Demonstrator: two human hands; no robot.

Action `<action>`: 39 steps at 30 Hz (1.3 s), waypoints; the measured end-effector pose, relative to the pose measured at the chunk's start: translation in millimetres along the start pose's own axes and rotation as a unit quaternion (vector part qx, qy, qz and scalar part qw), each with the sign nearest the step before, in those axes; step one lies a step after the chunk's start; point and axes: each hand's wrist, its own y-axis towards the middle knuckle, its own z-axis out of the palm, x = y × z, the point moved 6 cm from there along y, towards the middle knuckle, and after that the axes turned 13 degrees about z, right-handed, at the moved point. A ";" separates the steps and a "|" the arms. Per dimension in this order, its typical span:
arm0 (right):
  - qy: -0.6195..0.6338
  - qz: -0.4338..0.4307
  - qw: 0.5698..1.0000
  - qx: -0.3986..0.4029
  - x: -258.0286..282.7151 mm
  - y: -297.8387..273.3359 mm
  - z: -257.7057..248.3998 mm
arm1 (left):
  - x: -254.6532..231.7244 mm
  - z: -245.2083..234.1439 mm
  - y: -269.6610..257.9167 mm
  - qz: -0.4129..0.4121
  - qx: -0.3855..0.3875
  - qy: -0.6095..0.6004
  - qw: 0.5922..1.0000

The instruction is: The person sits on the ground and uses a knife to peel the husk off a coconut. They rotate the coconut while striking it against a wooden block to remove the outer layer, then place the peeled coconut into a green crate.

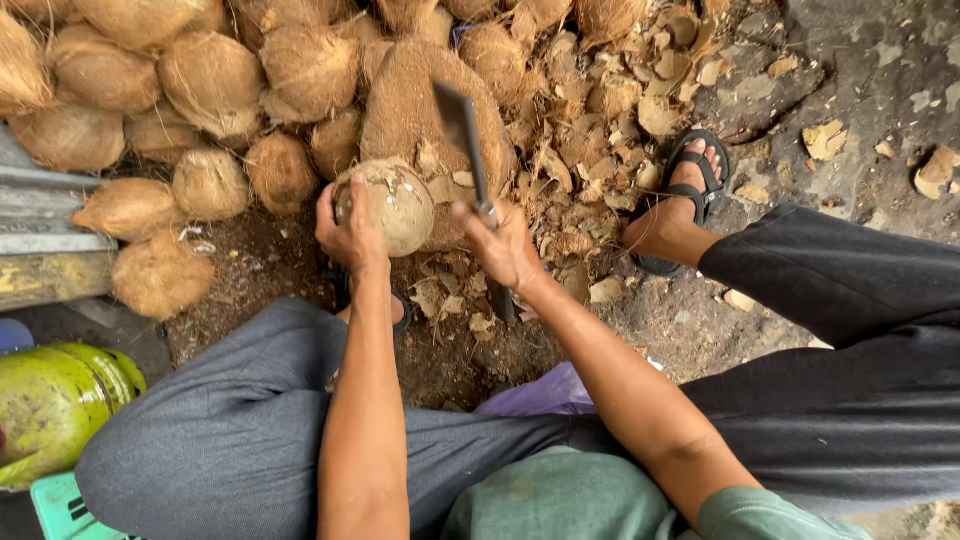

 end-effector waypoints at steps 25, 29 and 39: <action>-0.045 0.218 0.970 0.093 -35.6 -26.6 27.1 | -8.7 -15.5 5.0 -0.050 -0.029 -0.057 0.997; -0.042 0.211 0.976 0.043 -25.5 -28.5 -3.0 | 4.7 4.7 -3.0 -0.110 0.016 -0.085 0.990; -0.121 0.138 0.982 0.038 -21.3 -24.6 11.3 | 52.9 23.7 6.4 -0.064 -0.001 0.037 0.997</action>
